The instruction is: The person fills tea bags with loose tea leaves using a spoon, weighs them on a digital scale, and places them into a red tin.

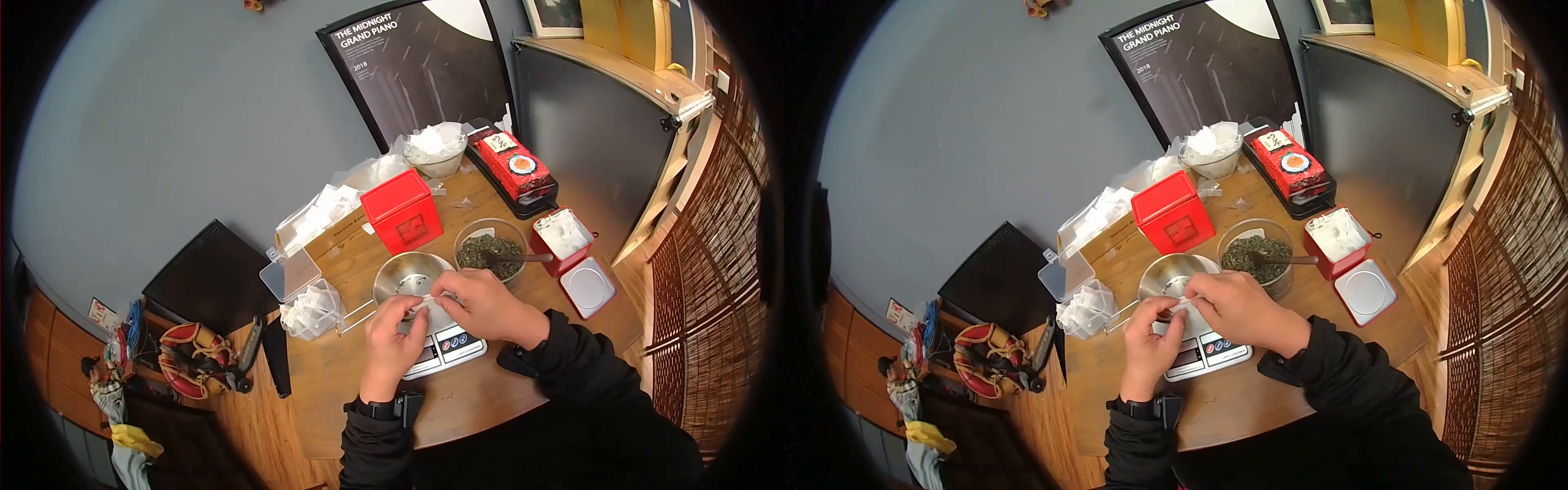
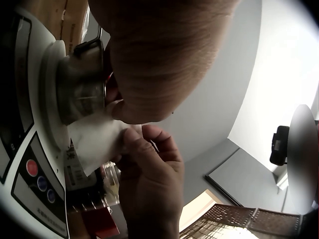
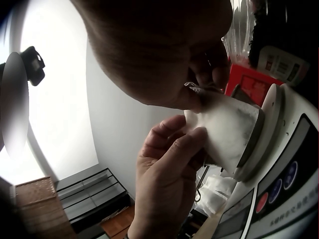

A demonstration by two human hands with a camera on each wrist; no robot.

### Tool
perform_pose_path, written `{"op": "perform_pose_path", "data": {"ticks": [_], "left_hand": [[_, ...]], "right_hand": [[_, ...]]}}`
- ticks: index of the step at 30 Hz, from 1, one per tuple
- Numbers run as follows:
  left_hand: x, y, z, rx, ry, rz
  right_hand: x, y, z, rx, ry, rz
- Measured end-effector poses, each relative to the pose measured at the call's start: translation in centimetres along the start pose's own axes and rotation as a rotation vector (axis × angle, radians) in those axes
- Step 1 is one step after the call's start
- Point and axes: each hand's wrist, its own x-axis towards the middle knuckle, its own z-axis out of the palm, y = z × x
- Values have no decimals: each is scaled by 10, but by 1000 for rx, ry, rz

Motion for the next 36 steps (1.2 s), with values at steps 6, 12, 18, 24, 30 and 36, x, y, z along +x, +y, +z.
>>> {"op": "perform_pose_path", "data": {"ticks": [6,12,18,24,30,36], "left_hand": [[-4,-3,1,-24,19,-34],[-5,-2,-1,-27,18,-53],[-4,0,-2,-35,22,-79],[-2,-3,-2,-41,2,-2],[1,2,-3,-39,-7,52],[-1,-2,-5,-61,86,6]], "right_hand": [[-2,-1,2,3,-11,-20],[-1,-5,2,37,-13,-28],[-1,-4,3,39,-12,-46],[-2,-6,4,28,-28,-44],[-3,-4,6,28,-35,-44],[-2,-7,6,45,0,-44]]}}
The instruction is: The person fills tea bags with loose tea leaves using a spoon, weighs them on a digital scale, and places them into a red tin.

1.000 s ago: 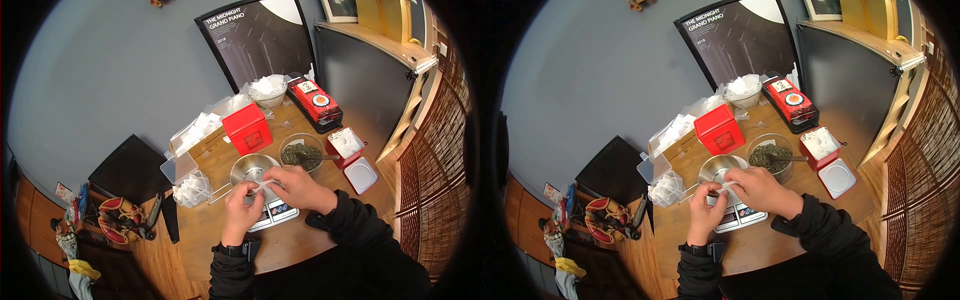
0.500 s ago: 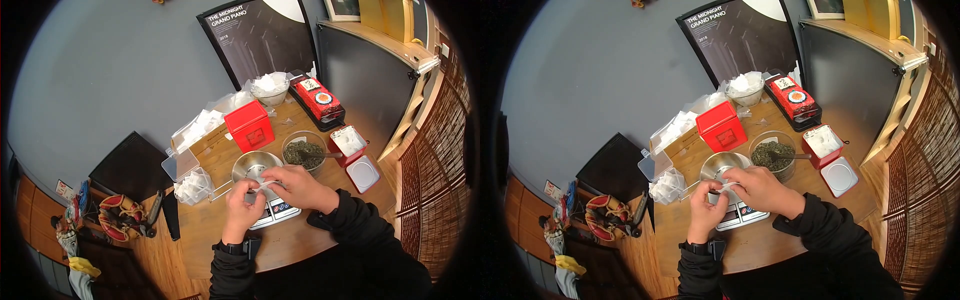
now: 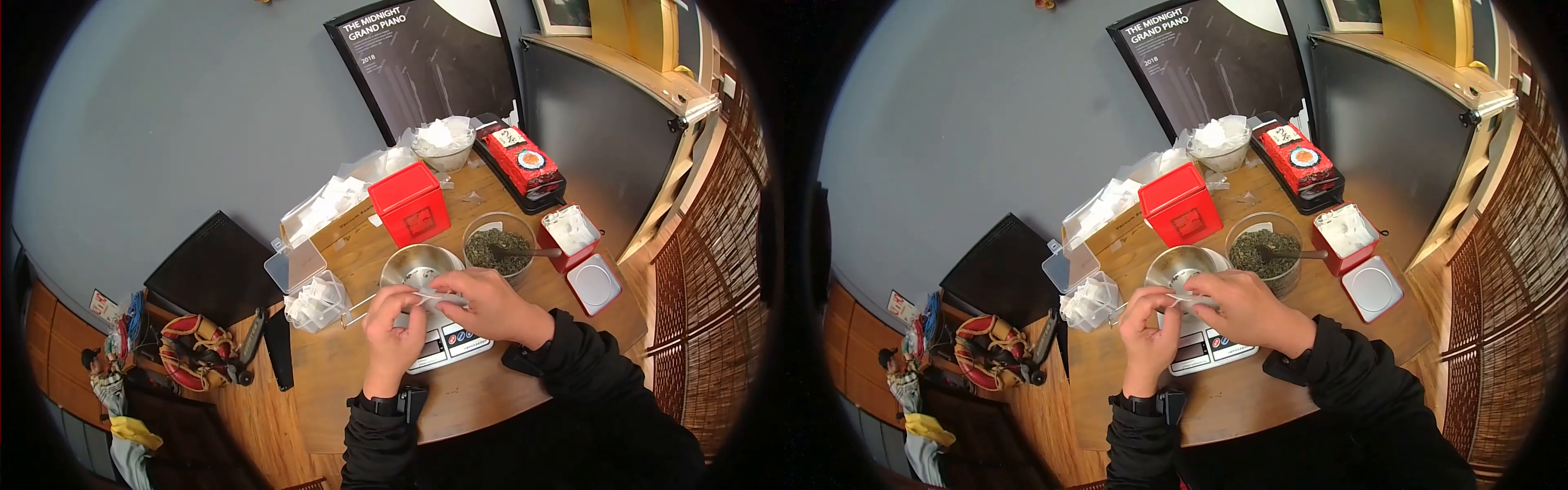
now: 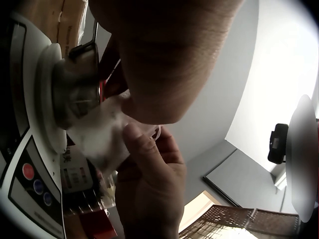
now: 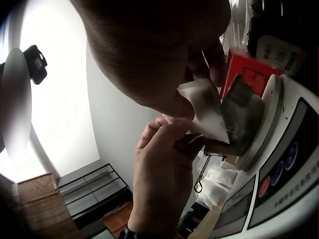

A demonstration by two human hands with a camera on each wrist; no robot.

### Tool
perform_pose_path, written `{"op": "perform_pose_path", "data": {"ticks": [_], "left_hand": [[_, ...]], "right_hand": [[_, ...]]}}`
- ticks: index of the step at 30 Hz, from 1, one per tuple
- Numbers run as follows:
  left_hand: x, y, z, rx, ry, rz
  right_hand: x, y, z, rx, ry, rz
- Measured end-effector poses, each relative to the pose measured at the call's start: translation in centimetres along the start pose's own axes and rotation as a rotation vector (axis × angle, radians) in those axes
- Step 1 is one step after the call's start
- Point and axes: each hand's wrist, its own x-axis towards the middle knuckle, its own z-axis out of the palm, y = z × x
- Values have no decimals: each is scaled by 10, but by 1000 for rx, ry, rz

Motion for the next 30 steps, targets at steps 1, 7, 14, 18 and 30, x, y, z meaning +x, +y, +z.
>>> {"op": "perform_pose_path", "data": {"ticks": [1,7,14,18,30], "left_hand": [[0,0,0,-20,47,-11],[3,1,0,53,98,57],[3,8,-10,112,34,59],[-4,9,-3,-87,90,-71],[-11,16,51,-252,121,-334]], "right_hand": [[0,0,0,-40,20,-13],[-2,8,8,-180,124,-131],[-1,7,10,-266,163,-208],[-3,10,15,-303,154,-234],[-14,7,-2,-410,105,-239]]}}
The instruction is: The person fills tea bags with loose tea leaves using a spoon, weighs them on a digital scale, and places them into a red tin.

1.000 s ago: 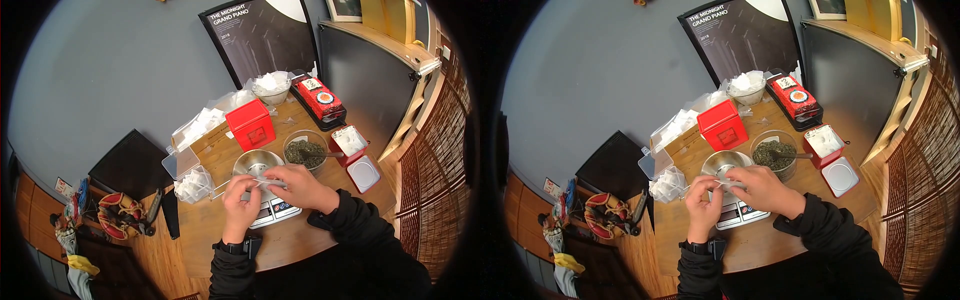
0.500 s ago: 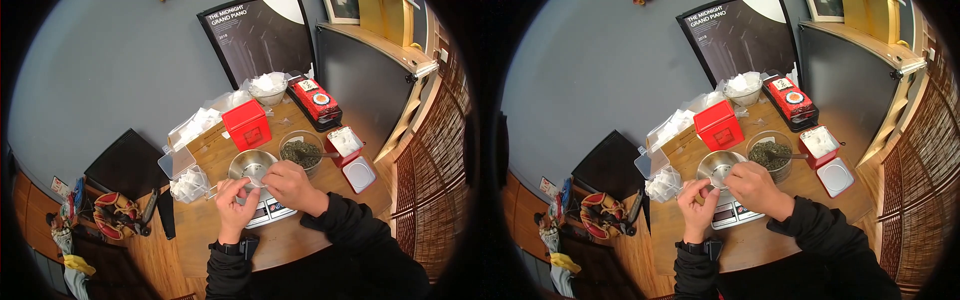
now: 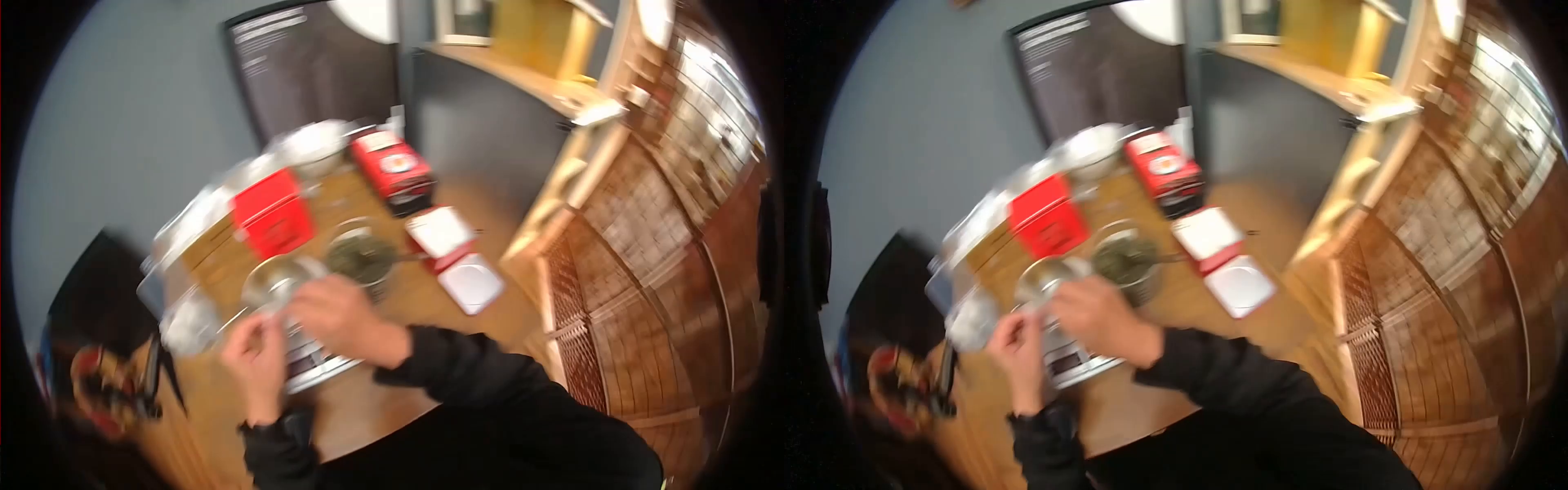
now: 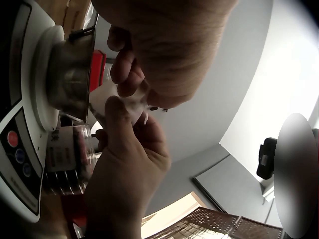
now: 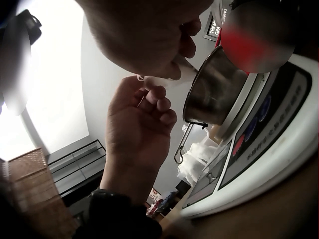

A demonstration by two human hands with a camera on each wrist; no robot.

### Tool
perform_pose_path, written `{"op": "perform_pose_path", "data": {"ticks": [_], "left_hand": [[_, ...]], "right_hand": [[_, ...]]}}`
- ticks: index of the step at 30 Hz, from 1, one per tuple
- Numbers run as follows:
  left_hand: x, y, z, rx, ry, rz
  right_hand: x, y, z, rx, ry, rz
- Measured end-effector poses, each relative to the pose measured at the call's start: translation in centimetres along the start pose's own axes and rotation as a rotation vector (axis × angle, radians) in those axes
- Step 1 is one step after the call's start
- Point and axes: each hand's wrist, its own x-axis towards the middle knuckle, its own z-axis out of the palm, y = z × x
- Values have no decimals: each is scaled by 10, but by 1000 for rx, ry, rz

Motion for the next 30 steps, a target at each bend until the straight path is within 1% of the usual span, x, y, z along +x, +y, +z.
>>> {"op": "perform_pose_path", "data": {"ticks": [1,2,3,4,5,6,7,8,9,10,11,12,13,14,15,16,17,18,19,20,21,23,24,30], "left_hand": [[8,-4,2,39,-4,48],[14,-5,-49,214,80,82],[13,18,-60,444,51,94],[-3,7,-72,377,53,84],[16,-11,-62,254,7,166],[3,5,-67,380,108,257],[-3,12,-70,368,106,100],[-14,4,-45,275,78,84],[8,-9,-53,282,58,136],[15,-6,-51,399,118,303],[13,10,-59,519,30,153],[-1,2,-48,438,40,137],[18,-10,-40,362,29,222],[25,-14,-31,407,47,347],[31,-10,-38,403,5,352],[7,5,-59,426,7,340],[20,5,-53,378,8,384],[23,11,-47,338,10,404],[21,7,-50,342,21,414],[22,2,-52,370,0,436],[23,-1,-54,393,-16,462],[27,0,-55,387,-29,467],[26,0,-54,393,-33,463],[27,2,-53,407,-62,470]], "right_hand": [[9,-5,4,36,6,-13],[14,4,21,-1,68,10],[2,2,39,12,44,52],[3,-6,33,51,8,110],[9,-5,22,52,104,41],[23,-21,57,211,183,57],[3,-14,37,215,124,117],[-6,-11,28,226,75,101],[3,-3,21,214,90,98],[12,5,32,229,131,148],[-2,5,32,242,50,231],[-6,5,29,235,83,169],[1,10,15,208,105,142],[6,29,13,175,115,143],[4,25,22,220,84,188],[1,2,12,236,57,230],[8,4,3,162,49,209],[10,0,6,191,68,204],[9,-8,15,254,88,200],[10,-6,17,224,46,192],[12,-6,20,233,49,178],[13,-7,20,221,70,179],[12,-7,18,220,41,180],[8,-6,24,256,19,177]]}}
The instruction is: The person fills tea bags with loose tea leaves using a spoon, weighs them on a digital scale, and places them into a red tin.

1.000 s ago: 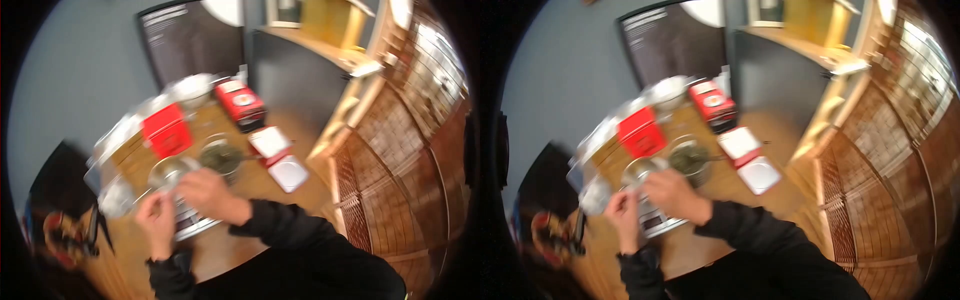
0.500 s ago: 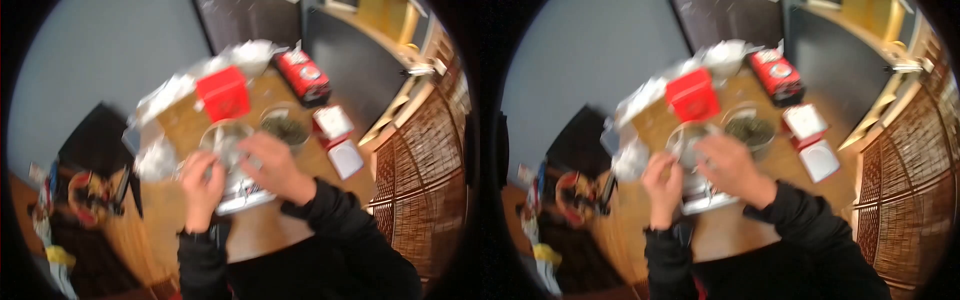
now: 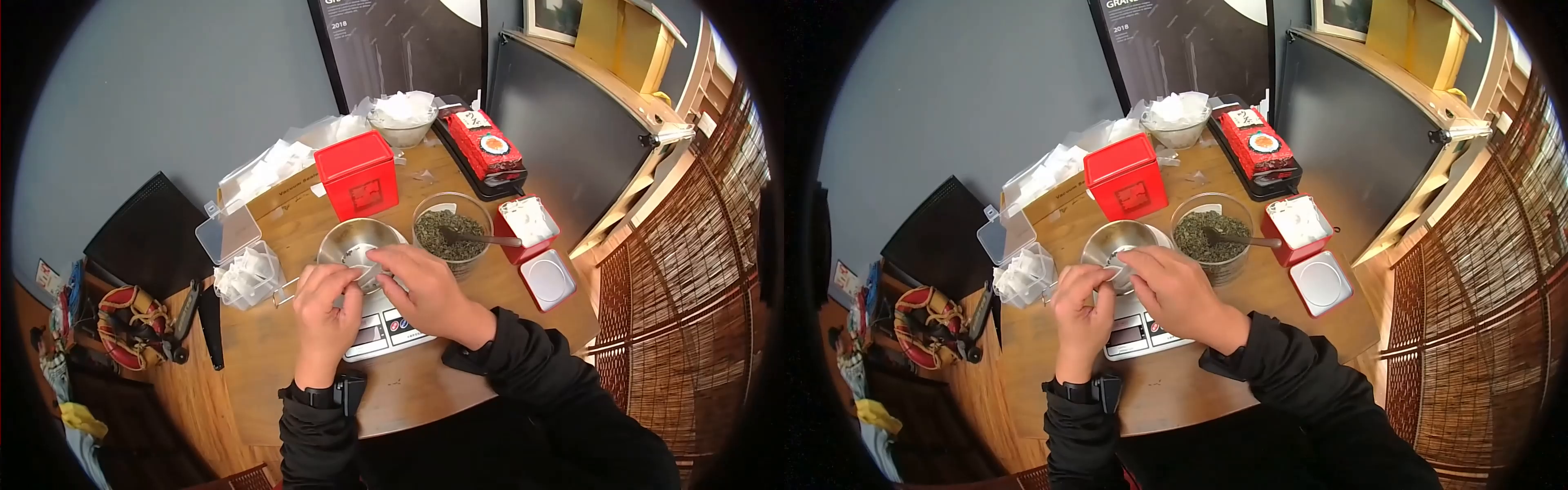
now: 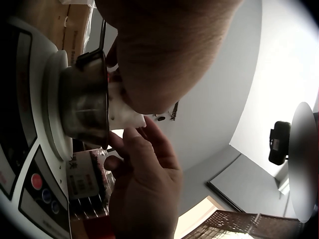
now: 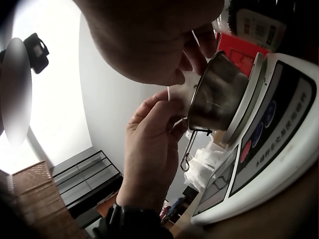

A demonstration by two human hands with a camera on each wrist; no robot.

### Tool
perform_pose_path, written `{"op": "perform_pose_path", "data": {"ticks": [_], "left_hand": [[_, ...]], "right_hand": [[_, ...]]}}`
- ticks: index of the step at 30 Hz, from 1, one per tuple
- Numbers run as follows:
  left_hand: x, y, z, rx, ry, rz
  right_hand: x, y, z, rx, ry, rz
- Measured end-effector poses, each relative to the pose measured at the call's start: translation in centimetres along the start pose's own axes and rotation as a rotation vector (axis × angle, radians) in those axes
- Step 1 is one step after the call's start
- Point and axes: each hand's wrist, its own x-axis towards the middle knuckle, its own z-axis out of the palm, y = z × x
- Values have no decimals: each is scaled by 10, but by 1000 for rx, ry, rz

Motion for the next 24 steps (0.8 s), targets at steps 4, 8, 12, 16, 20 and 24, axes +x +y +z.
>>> {"op": "perform_pose_path", "data": {"ticks": [4,8,12,16,20,24], "left_hand": [[0,2,1,0,-36,-15],[-3,1,2,10,-91,-14],[-2,4,-1,24,-110,17],[-3,5,-1,22,-96,4],[-5,6,0,3,-101,-13],[-1,4,-1,31,-68,32]], "right_hand": [[-3,3,1,36,-23,23],[-5,2,3,73,9,32],[-8,4,5,85,54,52],[-7,3,2,56,92,85],[-8,4,1,73,105,99],[-3,3,2,30,149,88]]}}
